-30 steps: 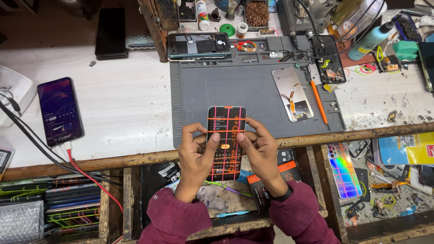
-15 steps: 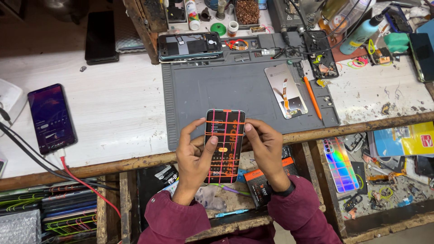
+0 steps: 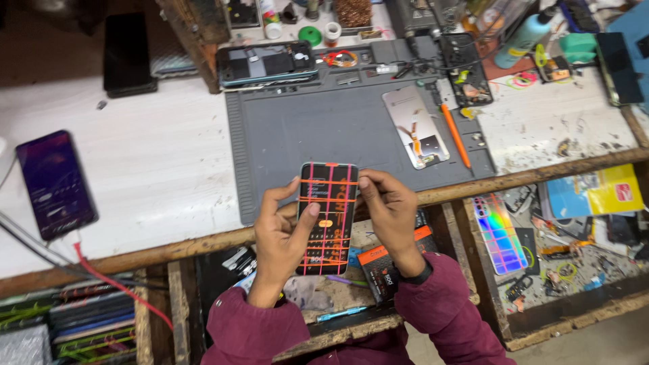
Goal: The person applies adhesive along the edges of a disassembled smartphone, then places a new back cover onto the device. They press the cover into place and secure it with multiple rubber bands while the adhesive sets.
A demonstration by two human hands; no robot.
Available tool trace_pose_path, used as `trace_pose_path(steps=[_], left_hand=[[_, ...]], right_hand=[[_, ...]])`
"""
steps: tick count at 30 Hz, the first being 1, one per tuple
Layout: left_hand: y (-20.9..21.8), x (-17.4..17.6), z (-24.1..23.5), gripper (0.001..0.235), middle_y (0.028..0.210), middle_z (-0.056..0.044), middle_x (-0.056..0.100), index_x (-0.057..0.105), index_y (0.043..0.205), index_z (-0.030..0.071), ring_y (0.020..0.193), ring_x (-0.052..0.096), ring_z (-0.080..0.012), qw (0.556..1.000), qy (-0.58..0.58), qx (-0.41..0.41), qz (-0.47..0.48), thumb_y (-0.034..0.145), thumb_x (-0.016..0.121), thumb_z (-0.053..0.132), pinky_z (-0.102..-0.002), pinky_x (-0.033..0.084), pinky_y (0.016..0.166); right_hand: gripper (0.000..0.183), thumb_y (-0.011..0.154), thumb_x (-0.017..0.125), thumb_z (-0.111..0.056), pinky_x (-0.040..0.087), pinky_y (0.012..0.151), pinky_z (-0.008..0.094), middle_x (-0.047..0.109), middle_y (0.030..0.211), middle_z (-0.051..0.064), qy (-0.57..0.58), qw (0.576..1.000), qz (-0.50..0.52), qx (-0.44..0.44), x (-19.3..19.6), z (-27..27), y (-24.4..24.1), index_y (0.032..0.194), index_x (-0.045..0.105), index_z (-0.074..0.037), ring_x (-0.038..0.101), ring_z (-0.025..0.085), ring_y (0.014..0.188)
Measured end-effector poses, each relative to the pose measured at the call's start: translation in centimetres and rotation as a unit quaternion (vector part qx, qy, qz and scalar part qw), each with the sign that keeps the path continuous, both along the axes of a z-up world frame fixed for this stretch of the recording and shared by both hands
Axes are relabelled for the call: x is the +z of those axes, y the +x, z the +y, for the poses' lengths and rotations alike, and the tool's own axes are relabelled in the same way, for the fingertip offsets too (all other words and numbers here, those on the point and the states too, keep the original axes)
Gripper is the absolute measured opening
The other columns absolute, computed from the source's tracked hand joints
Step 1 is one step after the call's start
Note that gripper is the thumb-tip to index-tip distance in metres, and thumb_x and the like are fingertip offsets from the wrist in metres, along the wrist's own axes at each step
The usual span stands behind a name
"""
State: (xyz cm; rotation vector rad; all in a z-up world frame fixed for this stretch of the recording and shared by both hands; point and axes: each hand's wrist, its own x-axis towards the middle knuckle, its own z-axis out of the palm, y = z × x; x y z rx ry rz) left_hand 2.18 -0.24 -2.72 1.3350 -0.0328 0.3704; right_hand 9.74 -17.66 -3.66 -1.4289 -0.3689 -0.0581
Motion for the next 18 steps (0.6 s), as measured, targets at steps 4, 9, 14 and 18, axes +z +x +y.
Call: trace_pose_path(steps=[4,9,14,18], left_hand=[[0.1,0.1,-0.2,0.046,0.103,-0.021,0.078,0.04,0.137,0.001,0.077,0.075,-0.012,1.0,0.017,0.027,0.0,0.099,0.065,0.008,-0.02,0.058,0.059],[0.0,0.0,0.4,0.035,0.082,-0.024,0.074,0.042,0.124,0.003,0.058,0.059,-0.0121,0.995,0.058,0.039,0.073,0.1,0.067,0.006,-0.021,0.041,0.048],[0.0,0.0,0.6,0.03,0.09,-0.02,0.079,0.041,0.119,0.005,0.067,0.071,-0.0103,0.999,0.018,0.001,0.032,0.102,0.065,0.01,-0.019,0.052,0.05],[-0.1,0.4,0.6,0.029,0.091,-0.02,0.079,0.04,0.115,0.004,0.071,0.076,-0.0126,0.999,0.002,-0.007,0.035,0.101,0.065,0.011,-0.022,0.058,0.052]], right_hand=[[0.026,0.105,0.063,-0.015,0.062,0.062,0.026,0.075,0.093,0.008,-0.01,1.0,-0.003,0.008,0.4,-0.2,-0.2,0.123,0.069,0.003,0.072,0.011,0.075],[0.031,0.102,0.066,-0.012,0.065,0.065,0.024,0.078,0.095,0.01,-0.12,0.981,-0.15,-0.019,1.7,-0.6,-0.4,0.131,0.066,0.0,0.077,0.012,0.078],[0.026,0.103,0.066,-0.008,0.066,0.069,0.025,0.078,0.099,0.012,-0.111,0.979,-0.169,-0.034,2.1,-0.4,-0.1,0.127,0.069,0.0,0.077,0.014,0.084],[0.025,0.103,0.066,-0.008,0.066,0.073,0.026,0.078,0.1,0.012,-0.116,0.977,-0.176,-0.039,1.7,-0.4,-0.1,0.127,0.068,0.0,0.077,0.015,0.087]])
